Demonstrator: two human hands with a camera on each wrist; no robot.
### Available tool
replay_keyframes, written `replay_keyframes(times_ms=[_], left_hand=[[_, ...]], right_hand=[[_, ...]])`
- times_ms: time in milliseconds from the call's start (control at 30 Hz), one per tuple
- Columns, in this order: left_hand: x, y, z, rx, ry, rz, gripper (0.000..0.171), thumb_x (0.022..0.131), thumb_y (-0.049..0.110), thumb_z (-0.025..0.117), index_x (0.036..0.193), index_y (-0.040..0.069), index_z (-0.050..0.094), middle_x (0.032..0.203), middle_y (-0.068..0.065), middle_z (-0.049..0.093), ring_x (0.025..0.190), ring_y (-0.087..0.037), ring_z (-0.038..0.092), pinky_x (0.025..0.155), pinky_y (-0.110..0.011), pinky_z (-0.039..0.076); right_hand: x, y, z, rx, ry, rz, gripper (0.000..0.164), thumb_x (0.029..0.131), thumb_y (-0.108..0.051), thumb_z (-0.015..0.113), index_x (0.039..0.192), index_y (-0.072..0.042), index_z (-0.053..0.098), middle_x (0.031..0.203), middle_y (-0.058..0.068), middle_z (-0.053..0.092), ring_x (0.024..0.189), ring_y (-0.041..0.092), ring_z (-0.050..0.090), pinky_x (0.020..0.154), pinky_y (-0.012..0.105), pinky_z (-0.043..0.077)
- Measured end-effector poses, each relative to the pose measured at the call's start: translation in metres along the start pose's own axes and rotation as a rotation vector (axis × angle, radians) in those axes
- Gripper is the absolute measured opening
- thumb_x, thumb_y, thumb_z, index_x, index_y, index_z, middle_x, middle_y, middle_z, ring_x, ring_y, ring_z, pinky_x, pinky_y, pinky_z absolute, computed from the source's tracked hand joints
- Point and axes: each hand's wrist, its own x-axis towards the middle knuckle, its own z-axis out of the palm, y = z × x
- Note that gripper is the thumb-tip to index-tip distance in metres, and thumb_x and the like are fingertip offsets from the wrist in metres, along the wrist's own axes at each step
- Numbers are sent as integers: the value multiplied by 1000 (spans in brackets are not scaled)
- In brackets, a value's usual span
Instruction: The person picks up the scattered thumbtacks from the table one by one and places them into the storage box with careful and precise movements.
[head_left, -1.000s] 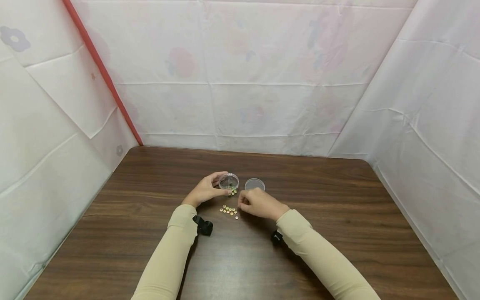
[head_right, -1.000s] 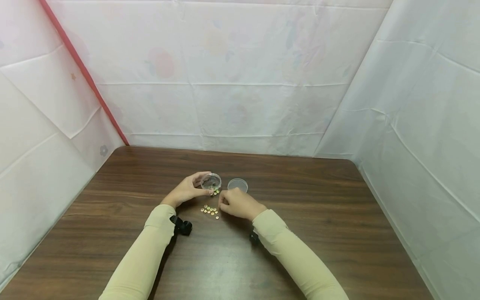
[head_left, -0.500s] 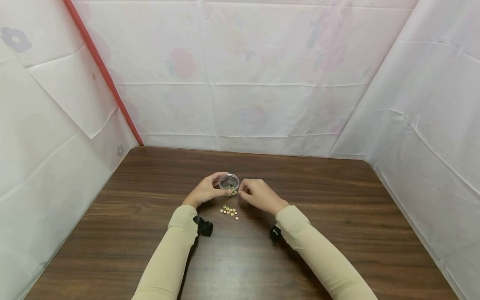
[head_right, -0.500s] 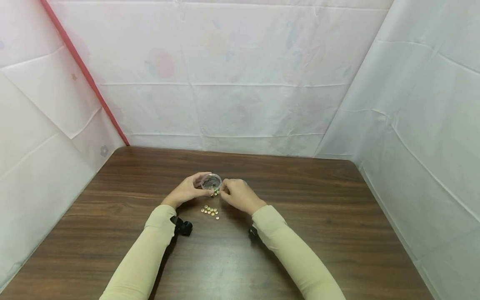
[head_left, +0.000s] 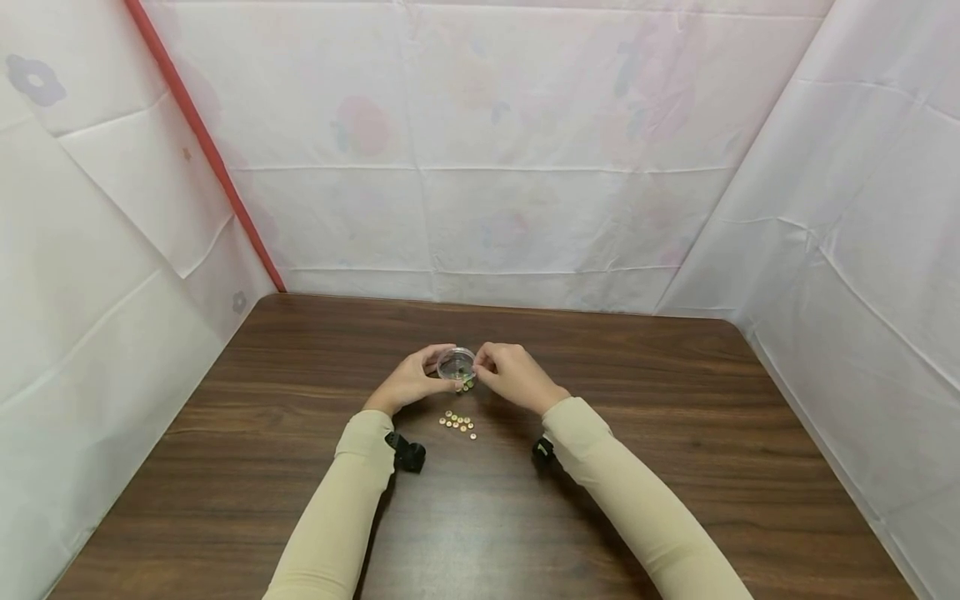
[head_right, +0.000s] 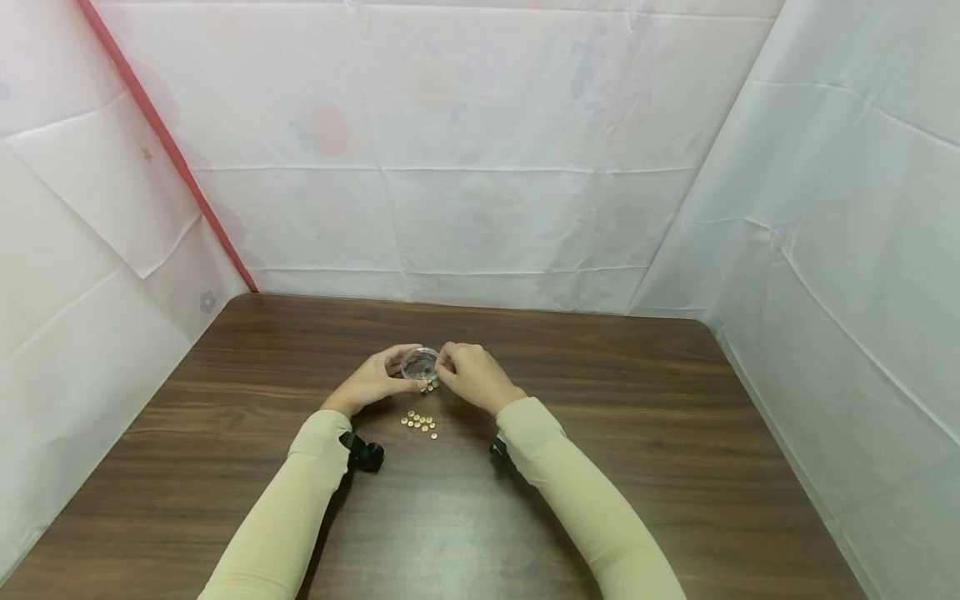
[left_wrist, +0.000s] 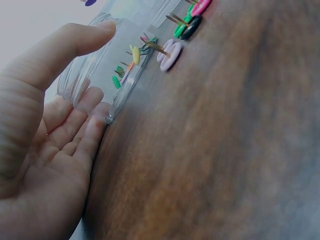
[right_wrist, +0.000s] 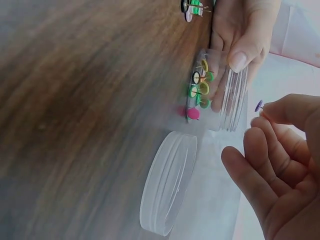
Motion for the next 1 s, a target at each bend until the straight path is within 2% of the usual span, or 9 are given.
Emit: replay_keyframes(times_ms=[533, 1000], left_hand=[[0, 1, -1, 1, 2, -4, 71, 72, 37, 80, 134, 27, 47, 133, -1, 48, 122, -20, 42, 105, -48, 37], [2, -3, 0, -7, -19, 1, 74, 72, 39, 79, 137, 26, 44, 141, -4, 42, 127, -23, 37, 108, -50, 31]], right_hand=[[16, 4, 4, -27, -42, 46, 6, 92, -20, 57, 90, -17, 62, 76, -8, 61, 63, 3, 53, 57, 22, 50], [24, 6, 4, -22, -83, 25, 7, 93, -19, 56, 91, -15, 62, 77, -5, 63, 64, 2, 54, 59, 23, 52]])
